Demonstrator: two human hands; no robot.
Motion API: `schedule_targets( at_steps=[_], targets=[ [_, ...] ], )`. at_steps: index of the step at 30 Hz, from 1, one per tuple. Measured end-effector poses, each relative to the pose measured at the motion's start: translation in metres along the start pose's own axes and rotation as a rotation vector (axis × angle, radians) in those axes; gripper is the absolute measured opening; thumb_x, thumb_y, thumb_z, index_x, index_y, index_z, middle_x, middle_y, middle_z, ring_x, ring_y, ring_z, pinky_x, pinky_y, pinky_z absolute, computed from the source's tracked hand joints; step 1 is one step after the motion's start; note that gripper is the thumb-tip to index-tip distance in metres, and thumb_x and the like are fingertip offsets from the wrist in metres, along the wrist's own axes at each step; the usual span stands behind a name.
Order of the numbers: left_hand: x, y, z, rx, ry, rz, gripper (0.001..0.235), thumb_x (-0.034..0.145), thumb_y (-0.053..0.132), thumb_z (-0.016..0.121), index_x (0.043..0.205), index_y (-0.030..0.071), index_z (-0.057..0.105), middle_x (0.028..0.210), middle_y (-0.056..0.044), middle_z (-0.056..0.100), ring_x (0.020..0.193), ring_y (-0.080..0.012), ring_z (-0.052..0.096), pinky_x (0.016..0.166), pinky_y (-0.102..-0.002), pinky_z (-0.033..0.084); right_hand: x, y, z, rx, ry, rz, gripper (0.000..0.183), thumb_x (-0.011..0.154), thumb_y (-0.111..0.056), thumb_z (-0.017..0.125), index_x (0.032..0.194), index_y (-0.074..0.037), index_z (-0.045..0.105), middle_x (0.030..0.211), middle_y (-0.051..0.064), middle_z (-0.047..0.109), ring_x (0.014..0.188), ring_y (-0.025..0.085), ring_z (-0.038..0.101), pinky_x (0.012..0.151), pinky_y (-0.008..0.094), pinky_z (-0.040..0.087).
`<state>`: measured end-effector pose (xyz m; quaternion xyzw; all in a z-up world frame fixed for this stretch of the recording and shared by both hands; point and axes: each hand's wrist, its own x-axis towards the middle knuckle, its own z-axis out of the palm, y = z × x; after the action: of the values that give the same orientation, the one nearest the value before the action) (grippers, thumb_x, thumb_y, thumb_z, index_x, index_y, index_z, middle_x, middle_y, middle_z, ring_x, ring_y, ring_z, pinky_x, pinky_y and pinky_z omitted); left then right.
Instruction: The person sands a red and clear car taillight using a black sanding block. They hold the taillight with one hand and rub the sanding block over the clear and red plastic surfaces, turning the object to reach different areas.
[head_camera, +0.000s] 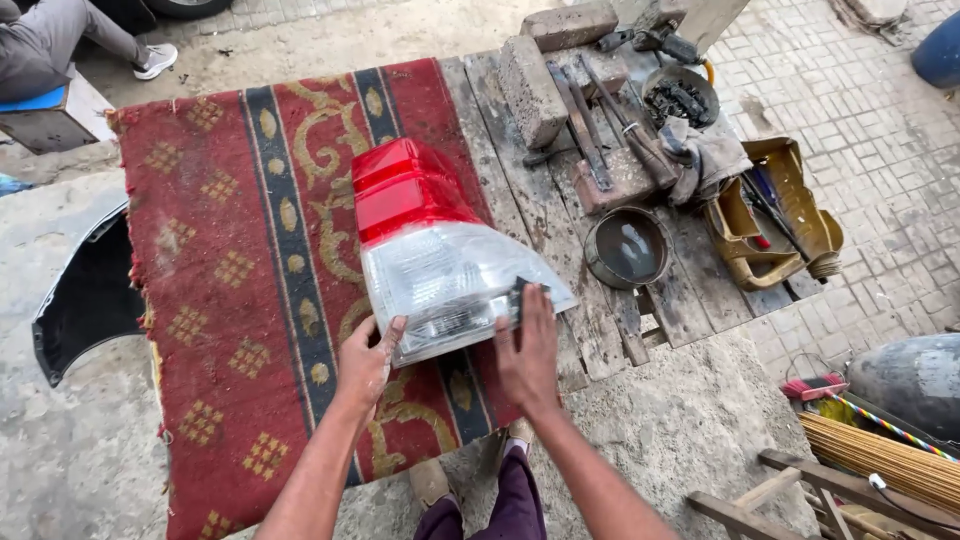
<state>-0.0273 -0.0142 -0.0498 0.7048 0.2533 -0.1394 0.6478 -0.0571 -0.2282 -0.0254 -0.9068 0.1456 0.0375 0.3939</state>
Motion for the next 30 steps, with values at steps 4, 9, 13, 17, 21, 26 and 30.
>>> schedule_targets(
  at_steps=[4,9,13,17,21,26,30],
  targets=[
    [-0.005,-0.001,0.003,0.042,0.042,0.024,0.060,0.090,0.051,0.076,0.136,0.014,0.065,0.139,-0.016,0.062,0.136,-0.0323,0.053,0.117,-0.048,0.038,-0.025,-0.023,-0.007,-0.053,-0.035,-0.175,0.088,0.098,-0.069,0.019,0.163,-0.009,0.014,0.171,0.016,0.010,0.157,0.036,0.005,0.124,0.053,0.001],
    [-0.003,-0.012,0.001,0.059,-0.039,-0.041,0.053,0.100,0.053,0.061,0.142,0.020,0.061,0.146,-0.009,0.055,0.142,-0.0290,0.045,0.120,-0.050,0.033,0.067,0.081,-0.020,0.038,-0.185,0.113,0.098,0.093,-0.082,0.006,0.165,-0.018,0.021,0.171,0.009,0.020,0.158,0.032,0.010,0.125,0.058,0.003],
    [-0.007,-0.004,-0.008,0.136,-0.108,-0.041,0.059,0.099,0.054,0.061,0.143,0.014,0.060,0.145,-0.017,0.057,0.141,-0.0354,0.047,0.118,-0.053,0.034,0.035,0.009,-0.030,0.050,-0.154,0.070,0.099,0.094,-0.079,0.014,0.164,-0.010,0.019,0.169,0.018,0.020,0.157,0.037,0.013,0.126,0.052,0.003],
    [0.003,-0.003,-0.014,0.233,-0.145,-0.089,0.061,0.099,0.061,0.053,0.141,0.018,0.063,0.137,-0.016,0.065,0.135,-0.0365,0.054,0.116,-0.053,0.038,0.020,0.001,-0.042,-0.012,-0.184,-0.006,0.089,0.098,-0.067,0.022,0.163,-0.006,0.016,0.168,0.024,0.017,0.155,0.043,0.011,0.126,0.055,0.005],
    [0.006,-0.006,-0.014,0.225,-0.157,-0.042,0.055,0.102,0.055,0.055,0.135,0.013,0.067,0.127,-0.017,0.071,0.124,-0.0284,0.059,0.113,-0.049,0.042,0.073,0.067,-0.017,-0.006,-0.178,0.137,0.105,0.090,-0.087,0.012,0.165,-0.013,0.016,0.169,0.018,0.018,0.157,0.039,0.010,0.127,0.055,0.003],
    [0.014,-0.008,-0.018,0.257,-0.172,-0.016,0.052,0.102,0.054,0.055,0.131,0.012,0.069,0.127,-0.017,0.071,0.125,-0.0303,0.059,0.112,-0.053,0.041,0.024,-0.038,-0.046,0.027,-0.210,-0.104,0.101,0.091,-0.078,0.015,0.162,-0.007,0.015,0.168,0.023,0.017,0.156,0.041,0.012,0.125,0.056,0.008],
    [0.028,-0.022,-0.020,0.289,-0.210,-0.044,0.062,0.096,0.064,0.058,0.136,0.018,0.068,0.129,-0.014,0.071,0.128,-0.0333,0.061,0.115,-0.052,0.039,0.073,0.063,-0.027,-0.074,-0.219,0.061,0.095,0.098,-0.078,0.009,0.165,-0.010,0.016,0.170,0.018,0.017,0.157,0.039,0.010,0.128,0.054,0.007]
  ],
)
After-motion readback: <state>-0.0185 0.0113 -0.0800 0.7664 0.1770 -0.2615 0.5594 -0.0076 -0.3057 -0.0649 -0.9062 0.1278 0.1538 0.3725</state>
